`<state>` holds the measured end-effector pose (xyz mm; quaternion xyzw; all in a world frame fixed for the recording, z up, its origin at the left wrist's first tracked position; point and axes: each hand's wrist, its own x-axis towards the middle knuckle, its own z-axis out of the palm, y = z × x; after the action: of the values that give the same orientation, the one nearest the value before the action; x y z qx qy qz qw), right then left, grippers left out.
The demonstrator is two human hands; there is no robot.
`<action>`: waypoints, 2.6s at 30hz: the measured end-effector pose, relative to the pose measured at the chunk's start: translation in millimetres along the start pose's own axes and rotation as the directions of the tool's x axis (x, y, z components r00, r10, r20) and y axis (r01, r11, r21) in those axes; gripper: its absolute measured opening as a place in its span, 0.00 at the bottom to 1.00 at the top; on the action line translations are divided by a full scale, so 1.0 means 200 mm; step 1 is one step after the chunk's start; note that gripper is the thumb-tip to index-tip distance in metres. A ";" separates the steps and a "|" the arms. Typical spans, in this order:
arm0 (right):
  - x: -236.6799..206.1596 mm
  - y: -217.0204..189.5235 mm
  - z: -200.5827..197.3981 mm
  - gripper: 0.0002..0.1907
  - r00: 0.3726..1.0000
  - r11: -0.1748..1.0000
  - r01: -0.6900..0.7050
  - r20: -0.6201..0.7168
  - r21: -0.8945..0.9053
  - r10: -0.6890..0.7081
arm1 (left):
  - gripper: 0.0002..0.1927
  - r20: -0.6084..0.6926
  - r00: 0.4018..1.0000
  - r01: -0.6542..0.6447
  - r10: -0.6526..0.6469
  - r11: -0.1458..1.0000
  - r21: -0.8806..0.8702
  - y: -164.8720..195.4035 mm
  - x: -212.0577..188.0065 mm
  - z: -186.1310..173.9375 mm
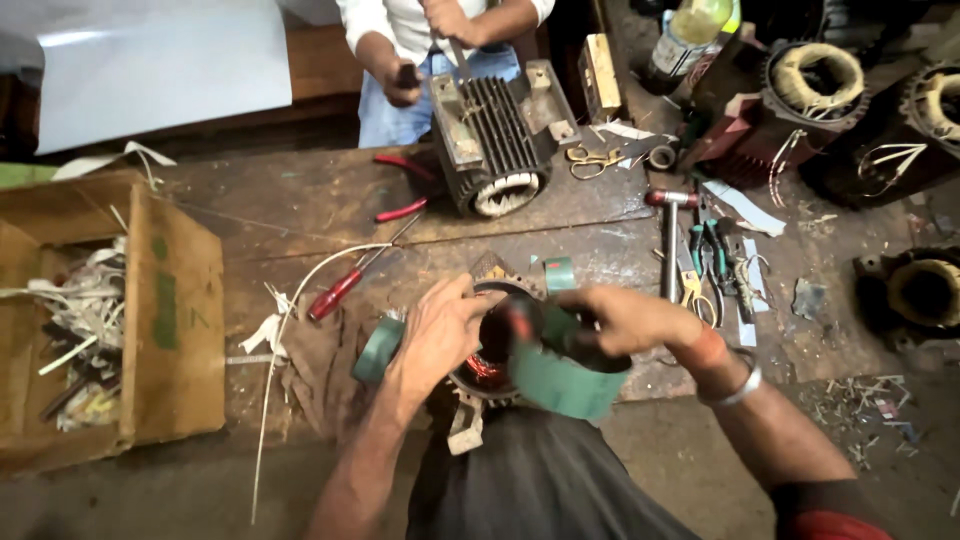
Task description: The person uses a hammer to tap the stator core, then wraps green tape around the copper windings to secure them. They continue adjusting the windings and applying tape while another person works on a separate motor in the background.
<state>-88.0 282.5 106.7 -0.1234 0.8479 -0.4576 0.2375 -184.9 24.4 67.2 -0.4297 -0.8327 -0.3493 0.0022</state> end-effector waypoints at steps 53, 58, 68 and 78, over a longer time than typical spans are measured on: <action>0.12 -0.15 -0.35 0.24 0.997 0.950 0.079 -0.001 -0.302 -0.083 | 0.18 0.083 0.997 -0.010 0.007 1.000 0.028 0.09 0.00 0.01; 0.04 0.08 -0.36 0.23 0.892 0.893 -0.388 0.153 -0.226 0.426 | 0.16 0.020 0.998 -0.059 0.057 0.994 0.087 0.07 -0.01 0.04; 0.13 -0.04 -0.10 0.19 0.989 0.988 0.105 -0.090 -0.116 -0.115 | 0.17 0.038 0.998 -0.041 0.044 0.996 -0.084 0.01 0.05 -0.02; 0.27 -0.06 0.07 0.19 0.975 0.906 -0.179 -0.193 -0.384 0.111 | 0.16 -0.004 0.999 0.049 -0.050 0.994 -0.094 0.01 0.05 0.01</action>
<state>-126.7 243.9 94.4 -0.0672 0.9470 -0.2648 0.1691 -188.5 33.6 68.9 -0.4076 -0.8256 -0.3894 -0.0240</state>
